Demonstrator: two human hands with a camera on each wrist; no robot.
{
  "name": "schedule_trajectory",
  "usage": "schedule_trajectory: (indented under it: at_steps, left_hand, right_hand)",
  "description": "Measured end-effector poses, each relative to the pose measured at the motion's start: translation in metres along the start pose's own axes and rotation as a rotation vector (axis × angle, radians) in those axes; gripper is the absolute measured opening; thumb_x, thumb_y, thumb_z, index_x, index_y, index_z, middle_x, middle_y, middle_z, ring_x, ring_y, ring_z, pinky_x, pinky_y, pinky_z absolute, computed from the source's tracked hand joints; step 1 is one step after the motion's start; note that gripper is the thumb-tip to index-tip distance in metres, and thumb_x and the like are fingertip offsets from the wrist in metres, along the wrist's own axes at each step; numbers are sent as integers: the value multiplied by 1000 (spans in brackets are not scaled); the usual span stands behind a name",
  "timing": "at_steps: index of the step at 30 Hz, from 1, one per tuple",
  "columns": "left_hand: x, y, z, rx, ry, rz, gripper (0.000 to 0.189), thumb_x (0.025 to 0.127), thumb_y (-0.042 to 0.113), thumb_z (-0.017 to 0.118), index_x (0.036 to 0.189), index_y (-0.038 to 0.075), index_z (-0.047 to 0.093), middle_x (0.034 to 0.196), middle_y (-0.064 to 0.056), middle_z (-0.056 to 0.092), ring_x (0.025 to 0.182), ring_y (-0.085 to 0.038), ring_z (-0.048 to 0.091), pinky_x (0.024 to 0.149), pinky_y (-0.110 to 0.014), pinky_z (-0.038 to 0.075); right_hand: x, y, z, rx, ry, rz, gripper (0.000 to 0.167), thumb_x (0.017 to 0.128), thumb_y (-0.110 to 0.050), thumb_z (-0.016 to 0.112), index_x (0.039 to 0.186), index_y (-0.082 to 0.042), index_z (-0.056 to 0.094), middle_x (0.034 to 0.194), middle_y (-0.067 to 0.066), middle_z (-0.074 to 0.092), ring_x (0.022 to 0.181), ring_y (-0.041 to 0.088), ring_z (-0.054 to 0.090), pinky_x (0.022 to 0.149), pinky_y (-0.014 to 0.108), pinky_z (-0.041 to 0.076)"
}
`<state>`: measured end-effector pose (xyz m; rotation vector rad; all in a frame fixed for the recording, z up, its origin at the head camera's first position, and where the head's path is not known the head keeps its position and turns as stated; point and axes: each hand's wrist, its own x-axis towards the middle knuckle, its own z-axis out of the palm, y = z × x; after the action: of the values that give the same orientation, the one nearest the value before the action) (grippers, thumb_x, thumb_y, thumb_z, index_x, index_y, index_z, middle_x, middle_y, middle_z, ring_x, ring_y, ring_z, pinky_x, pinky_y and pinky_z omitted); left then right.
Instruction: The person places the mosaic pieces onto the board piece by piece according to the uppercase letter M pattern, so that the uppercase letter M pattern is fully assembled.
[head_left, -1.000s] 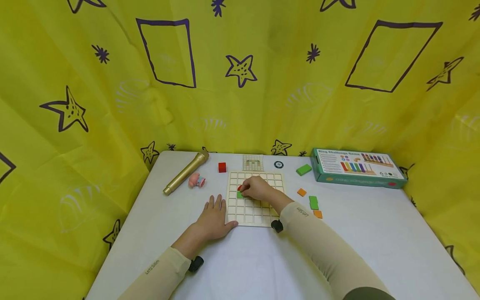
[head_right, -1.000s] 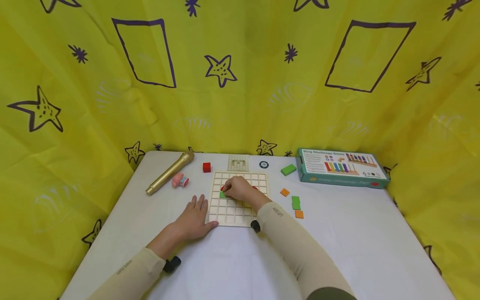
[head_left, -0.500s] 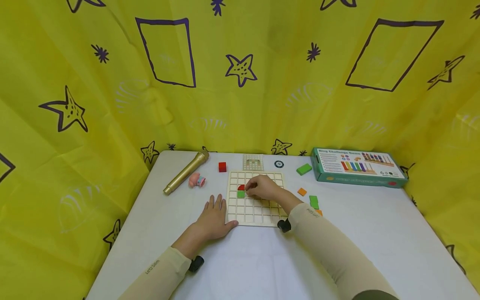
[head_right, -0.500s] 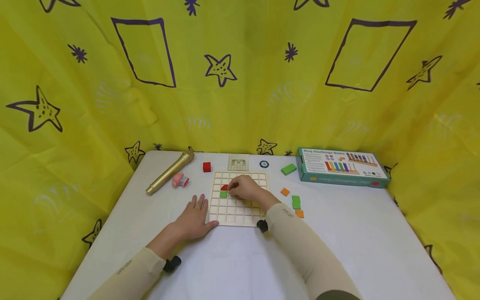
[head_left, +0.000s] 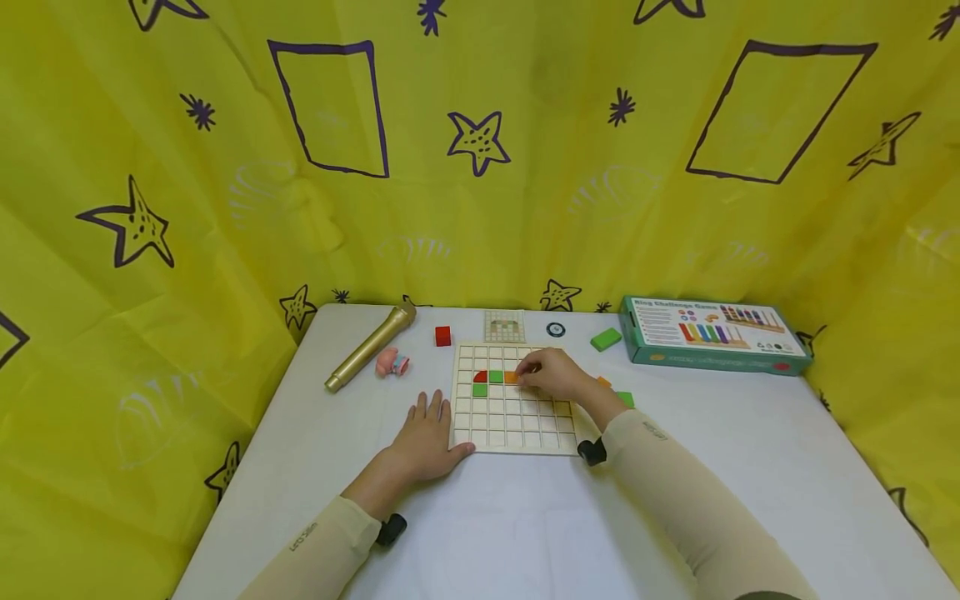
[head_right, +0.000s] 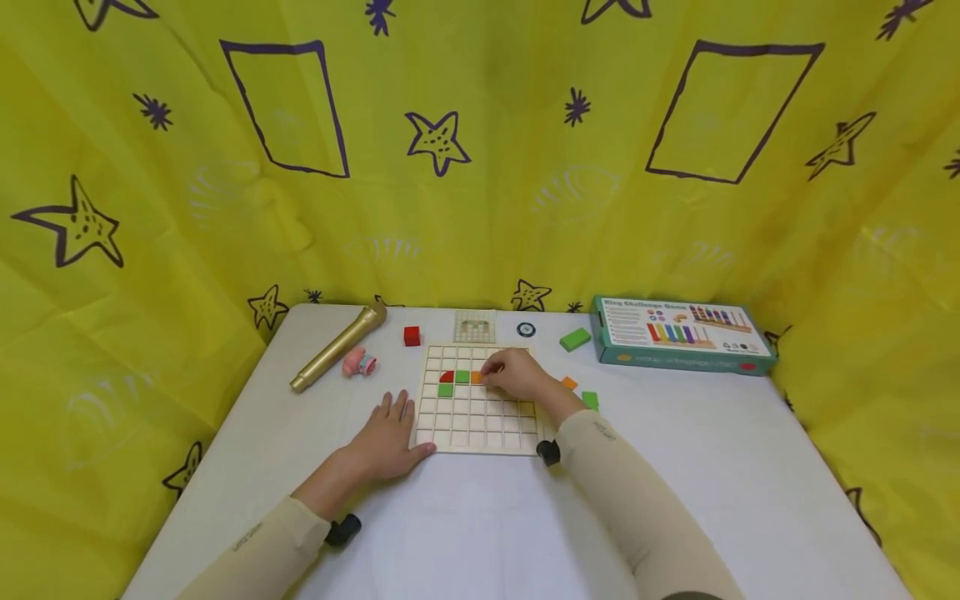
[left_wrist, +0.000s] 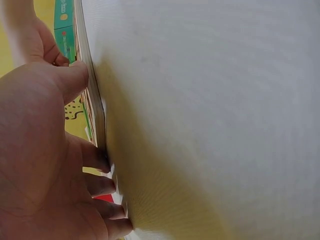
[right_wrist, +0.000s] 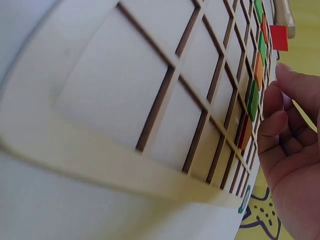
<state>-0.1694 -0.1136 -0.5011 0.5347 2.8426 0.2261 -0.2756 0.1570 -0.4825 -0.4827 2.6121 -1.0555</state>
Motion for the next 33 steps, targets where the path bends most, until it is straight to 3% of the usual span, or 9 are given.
schedule_trajectory:
  at_steps: [18, 33]
  left_hand:
    - [1, -1, 1, -6, 7, 1, 94, 99, 62, 47, 153, -11, 27, 161, -29, 19, 149, -49, 12, 119, -56, 19]
    - [1, -1, 2, -15, 4, -2, 94, 98, 63, 47, 153, -11, 27, 162, -28, 19, 149, -49, 12, 118, -56, 19]
  right_hand:
    - [-27, 31, -26, 41, 53, 132, 13, 94, -18, 73, 103, -9, 75, 97, 4, 67, 90, 23, 55, 78, 33, 48]
    - [-45, 56, -40, 13, 79, 156, 17, 94, -21, 73, 106, -8, 75, 99, 5, 67, 93, 25, 55, 83, 37, 48]
